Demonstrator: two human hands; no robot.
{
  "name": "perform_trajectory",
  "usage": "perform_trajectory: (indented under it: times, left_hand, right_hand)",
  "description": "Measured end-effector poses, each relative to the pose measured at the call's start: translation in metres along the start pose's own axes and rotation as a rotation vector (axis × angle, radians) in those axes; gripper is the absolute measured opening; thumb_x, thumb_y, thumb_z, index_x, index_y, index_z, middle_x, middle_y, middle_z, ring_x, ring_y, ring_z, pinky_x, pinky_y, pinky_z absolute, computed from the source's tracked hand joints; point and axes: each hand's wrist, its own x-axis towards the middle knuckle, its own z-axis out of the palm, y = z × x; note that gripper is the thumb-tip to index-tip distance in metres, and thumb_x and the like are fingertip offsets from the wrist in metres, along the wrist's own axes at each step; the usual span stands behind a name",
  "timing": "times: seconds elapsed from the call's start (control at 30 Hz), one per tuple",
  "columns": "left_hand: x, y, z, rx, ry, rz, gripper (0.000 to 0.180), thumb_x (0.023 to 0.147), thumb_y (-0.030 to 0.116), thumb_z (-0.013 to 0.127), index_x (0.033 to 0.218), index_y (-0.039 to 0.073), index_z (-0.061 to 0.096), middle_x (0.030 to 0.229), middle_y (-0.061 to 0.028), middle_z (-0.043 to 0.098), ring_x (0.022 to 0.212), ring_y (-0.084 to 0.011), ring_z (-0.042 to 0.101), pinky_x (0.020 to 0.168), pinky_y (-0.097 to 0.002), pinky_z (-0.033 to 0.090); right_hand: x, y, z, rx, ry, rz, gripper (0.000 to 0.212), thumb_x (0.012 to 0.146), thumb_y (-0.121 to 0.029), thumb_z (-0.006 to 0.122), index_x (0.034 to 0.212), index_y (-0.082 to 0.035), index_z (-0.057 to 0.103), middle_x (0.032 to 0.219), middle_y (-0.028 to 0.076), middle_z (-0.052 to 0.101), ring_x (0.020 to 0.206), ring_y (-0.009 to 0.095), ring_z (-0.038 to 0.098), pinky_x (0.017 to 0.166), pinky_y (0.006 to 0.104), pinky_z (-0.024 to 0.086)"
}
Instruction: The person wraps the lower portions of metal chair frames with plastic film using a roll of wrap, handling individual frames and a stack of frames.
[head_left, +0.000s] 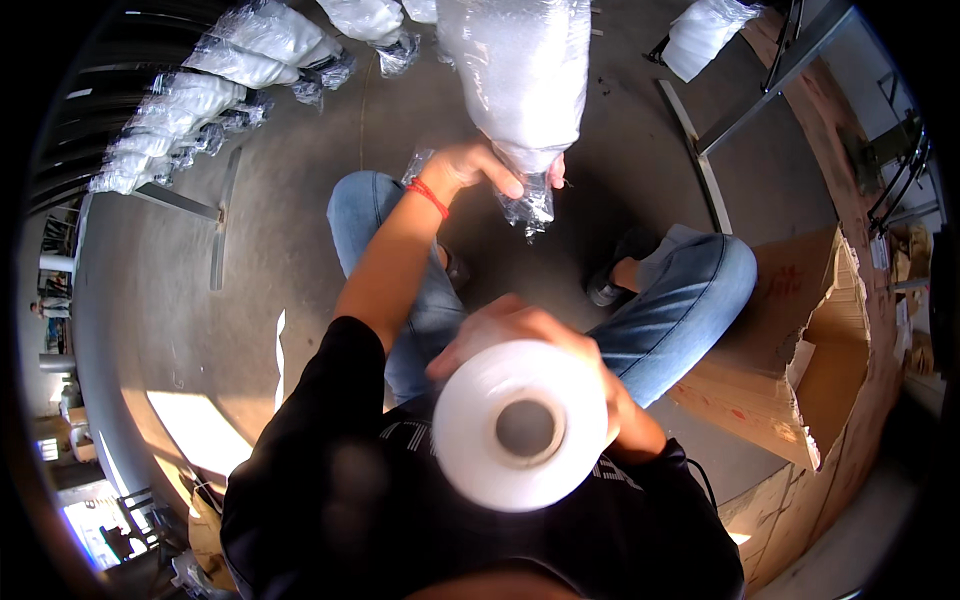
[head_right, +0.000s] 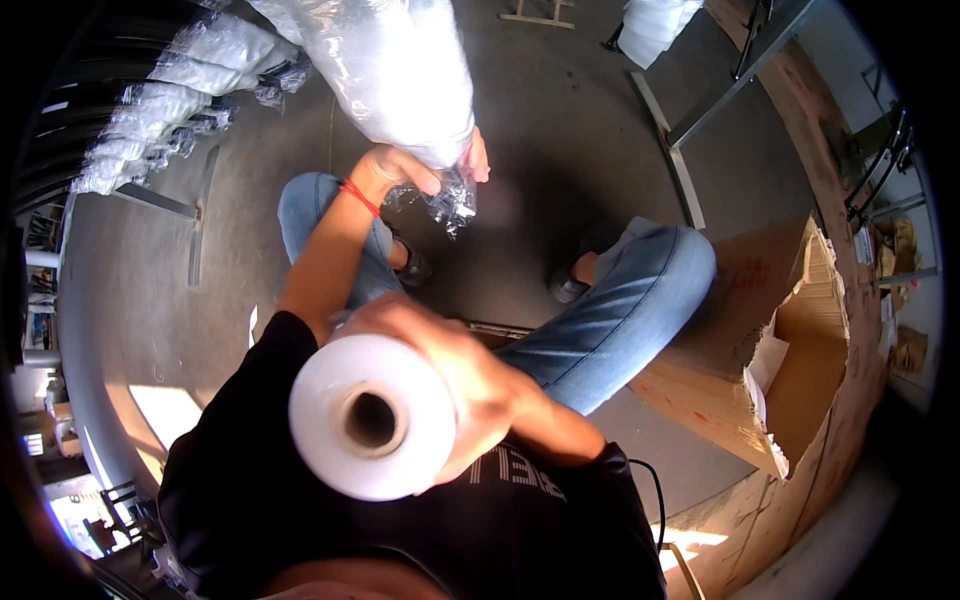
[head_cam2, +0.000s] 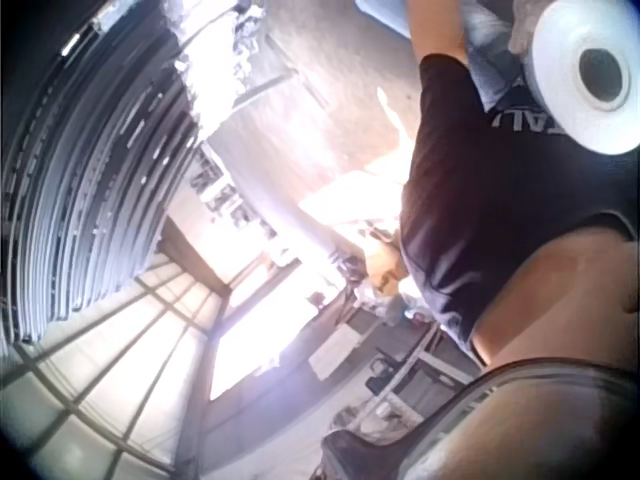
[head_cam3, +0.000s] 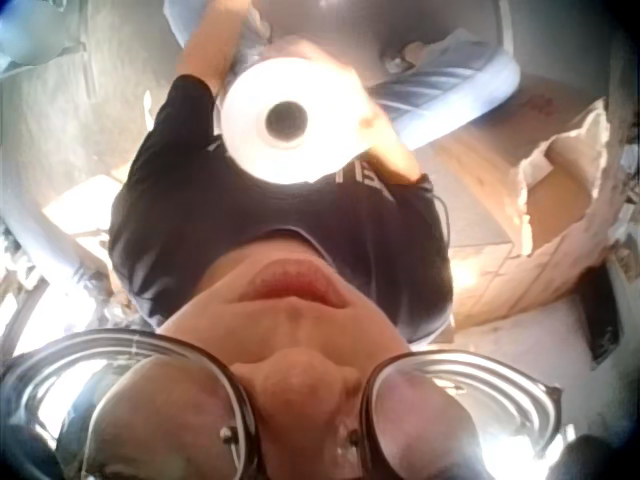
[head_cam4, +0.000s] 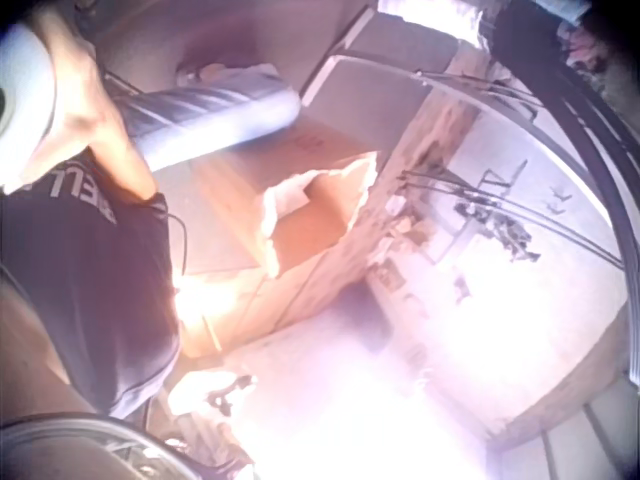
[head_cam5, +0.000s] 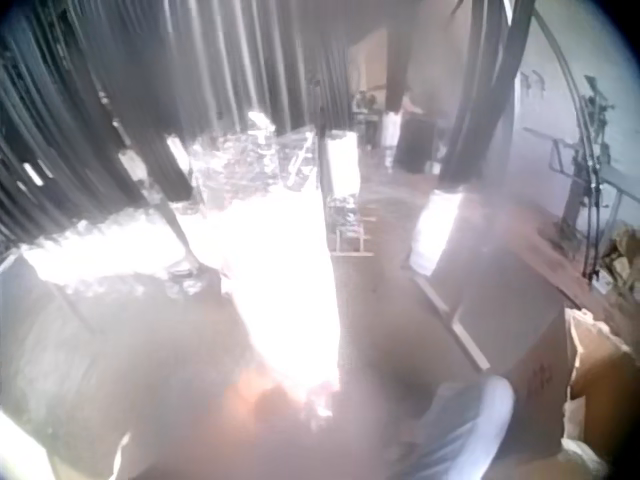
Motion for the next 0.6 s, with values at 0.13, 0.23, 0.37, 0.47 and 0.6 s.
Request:
perform_trajectory:
  times: [0.13, 0.23, 0.37, 0.47, 0.6]
  left_hand:
    - [0.006, 0.001, -0.023, -0.063, -0.298, 0.019, 0.055, 0.048, 0.012, 0.079, 0.096, 0.0, 0.056, 0.091, -0.0113, 0.059, 0.091, -0.0249, 0.055, 0.092, -0.0375, 0.038]
    - [0.015, 0.002, -0.025, -0.072, -0.353, 0.01, 0.054, 0.049, 0.011, 0.078, 0.097, 0.0, 0.056, 0.092, -0.0116, 0.059, 0.092, -0.0248, 0.055, 0.092, -0.0372, 0.038]
    - [0.019, -0.001, -0.021, -0.064, -0.288, 0.016, 0.053, 0.05, 0.01, 0.077, 0.099, -0.001, 0.056, 0.094, -0.0119, 0.059, 0.093, -0.0246, 0.055, 0.092, -0.0368, 0.039]
    - [0.023, 0.006, -0.015, -0.013, -0.158, 0.013, 0.053, 0.051, 0.009, 0.076, 0.1, -0.001, 0.056, 0.095, -0.0122, 0.059, 0.094, -0.0245, 0.055, 0.091, -0.0365, 0.039]
    - [0.012, 0.017, -0.005, -0.008, 0.04, 0.071, 0.052, 0.053, 0.008, 0.075, 0.101, -0.002, 0.057, 0.096, -0.0125, 0.059, 0.095, -0.0244, 0.055, 0.091, -0.0361, 0.039]
  right_hand:
    - [-0.024, 0.005, -0.026, -0.169, 0.362, 0.171, 0.094, 0.04, -0.049, 0.075, 0.111, 0.007, 0.048, 0.129, 0.026, 0.033, 0.117, 0.033, 0.04, 0.093, 0.0399, 0.035]
    - [-0.03, 0.028, -0.051, -0.525, 0.356, 0.125, 0.085, 0.043, -0.04, 0.078, 0.111, 0.003, 0.05, 0.136, 0.029, 0.022, 0.125, 0.035, 0.03, 0.098, 0.0401, 0.029]
    - [-0.037, 0.037, -0.035, -0.608, 0.285, 0.184, 0.08, 0.046, -0.036, 0.08, 0.11, 0.001, 0.049, 0.119, 0.02, 0.042, 0.111, 0.033, 0.044, 0.089, 0.0415, 0.037]
    - [-0.027, 0.04, -0.047, -0.683, 0.251, 0.176, 0.08, 0.046, -0.036, 0.081, 0.111, -0.002, 0.048, 0.122, 0.02, 0.04, 0.113, 0.034, 0.042, 0.092, 0.0416, 0.036]
    - [-0.015, 0.051, -0.065, -0.504, 0.317, 0.222, 0.077, 0.049, -0.033, 0.08, 0.112, -0.002, 0.047, 0.121, 0.013, 0.043, 0.112, 0.027, 0.044, 0.093, 0.0369, 0.034]
